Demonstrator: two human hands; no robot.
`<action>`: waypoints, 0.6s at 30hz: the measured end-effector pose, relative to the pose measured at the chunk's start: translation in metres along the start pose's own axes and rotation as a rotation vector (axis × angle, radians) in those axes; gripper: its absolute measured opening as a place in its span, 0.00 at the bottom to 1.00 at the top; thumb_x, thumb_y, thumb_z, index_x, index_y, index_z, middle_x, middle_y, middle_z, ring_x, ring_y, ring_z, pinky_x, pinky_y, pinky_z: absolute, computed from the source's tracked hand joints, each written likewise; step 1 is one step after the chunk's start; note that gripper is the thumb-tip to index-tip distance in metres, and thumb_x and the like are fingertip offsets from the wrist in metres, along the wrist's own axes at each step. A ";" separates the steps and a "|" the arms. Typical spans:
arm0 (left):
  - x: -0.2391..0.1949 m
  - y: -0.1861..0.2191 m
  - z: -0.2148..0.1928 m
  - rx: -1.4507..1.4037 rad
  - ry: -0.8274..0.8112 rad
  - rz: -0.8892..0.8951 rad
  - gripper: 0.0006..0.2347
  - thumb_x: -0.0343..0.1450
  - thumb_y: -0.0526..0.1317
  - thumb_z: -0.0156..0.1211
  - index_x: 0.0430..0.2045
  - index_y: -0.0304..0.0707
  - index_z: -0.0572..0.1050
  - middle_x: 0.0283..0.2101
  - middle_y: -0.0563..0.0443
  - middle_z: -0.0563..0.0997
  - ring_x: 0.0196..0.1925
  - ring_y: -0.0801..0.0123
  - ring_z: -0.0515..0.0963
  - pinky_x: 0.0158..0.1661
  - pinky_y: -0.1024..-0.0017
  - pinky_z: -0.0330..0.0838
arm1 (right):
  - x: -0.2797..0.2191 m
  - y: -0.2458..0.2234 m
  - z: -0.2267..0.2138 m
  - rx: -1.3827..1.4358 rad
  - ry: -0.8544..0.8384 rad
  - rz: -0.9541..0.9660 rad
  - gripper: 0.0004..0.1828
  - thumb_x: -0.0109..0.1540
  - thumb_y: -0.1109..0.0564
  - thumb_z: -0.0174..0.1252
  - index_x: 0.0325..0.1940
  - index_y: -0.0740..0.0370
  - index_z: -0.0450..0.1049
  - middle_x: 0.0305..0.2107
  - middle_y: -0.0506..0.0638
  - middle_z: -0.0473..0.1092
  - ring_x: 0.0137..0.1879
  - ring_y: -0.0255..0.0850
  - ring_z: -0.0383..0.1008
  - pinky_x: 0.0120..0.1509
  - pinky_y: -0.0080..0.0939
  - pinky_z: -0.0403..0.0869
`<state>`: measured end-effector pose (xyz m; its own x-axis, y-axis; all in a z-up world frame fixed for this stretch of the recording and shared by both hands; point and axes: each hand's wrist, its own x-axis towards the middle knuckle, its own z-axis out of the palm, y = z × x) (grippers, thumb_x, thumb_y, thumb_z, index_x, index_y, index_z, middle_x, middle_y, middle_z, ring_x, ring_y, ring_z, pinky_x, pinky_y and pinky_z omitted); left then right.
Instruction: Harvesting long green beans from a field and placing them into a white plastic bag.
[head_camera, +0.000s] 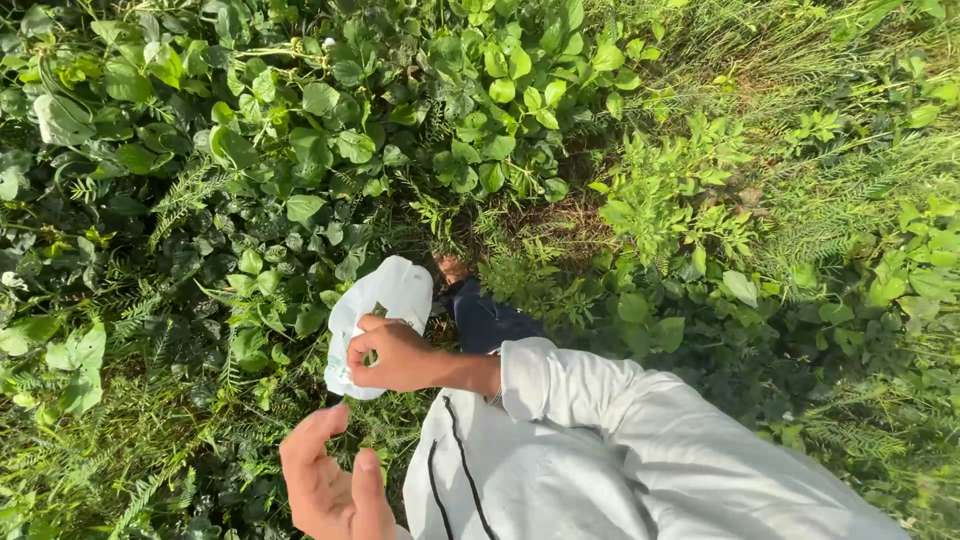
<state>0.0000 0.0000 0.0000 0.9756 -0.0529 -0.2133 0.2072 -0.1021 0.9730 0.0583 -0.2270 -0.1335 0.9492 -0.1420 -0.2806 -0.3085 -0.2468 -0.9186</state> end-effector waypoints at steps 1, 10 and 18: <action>0.033 -0.022 0.027 0.006 -0.030 0.003 0.12 0.77 0.39 0.52 0.50 0.29 0.66 0.50 0.48 0.75 0.50 0.71 0.73 0.51 0.71 0.68 | 0.000 -0.001 0.004 -0.032 0.010 -0.065 0.07 0.54 0.52 0.65 0.30 0.55 0.78 0.36 0.49 0.69 0.45 0.44 0.74 0.50 0.44 0.71; 0.079 -0.195 0.021 -0.316 -0.008 -0.373 0.16 0.86 0.49 0.41 0.47 0.31 0.67 0.48 0.47 0.74 0.52 0.67 0.74 0.56 0.65 0.67 | 0.000 0.007 0.030 -0.151 0.017 -0.205 0.07 0.50 0.49 0.65 0.25 0.51 0.76 0.35 0.47 0.69 0.44 0.46 0.74 0.56 0.49 0.69; 0.097 -0.143 0.062 -0.352 -0.066 -0.596 0.19 0.80 0.49 0.40 0.49 0.28 0.68 0.50 0.46 0.74 0.58 0.68 0.73 0.59 0.66 0.64 | 0.009 0.018 0.038 -0.099 -0.085 -0.229 0.09 0.47 0.47 0.65 0.21 0.50 0.75 0.32 0.46 0.69 0.41 0.45 0.73 0.55 0.50 0.68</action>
<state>0.0605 -0.0521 -0.1649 0.6838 -0.1490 -0.7143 0.7285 0.1953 0.6566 0.0634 -0.1961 -0.1627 0.9954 0.0086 -0.0951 -0.0859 -0.3561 -0.9305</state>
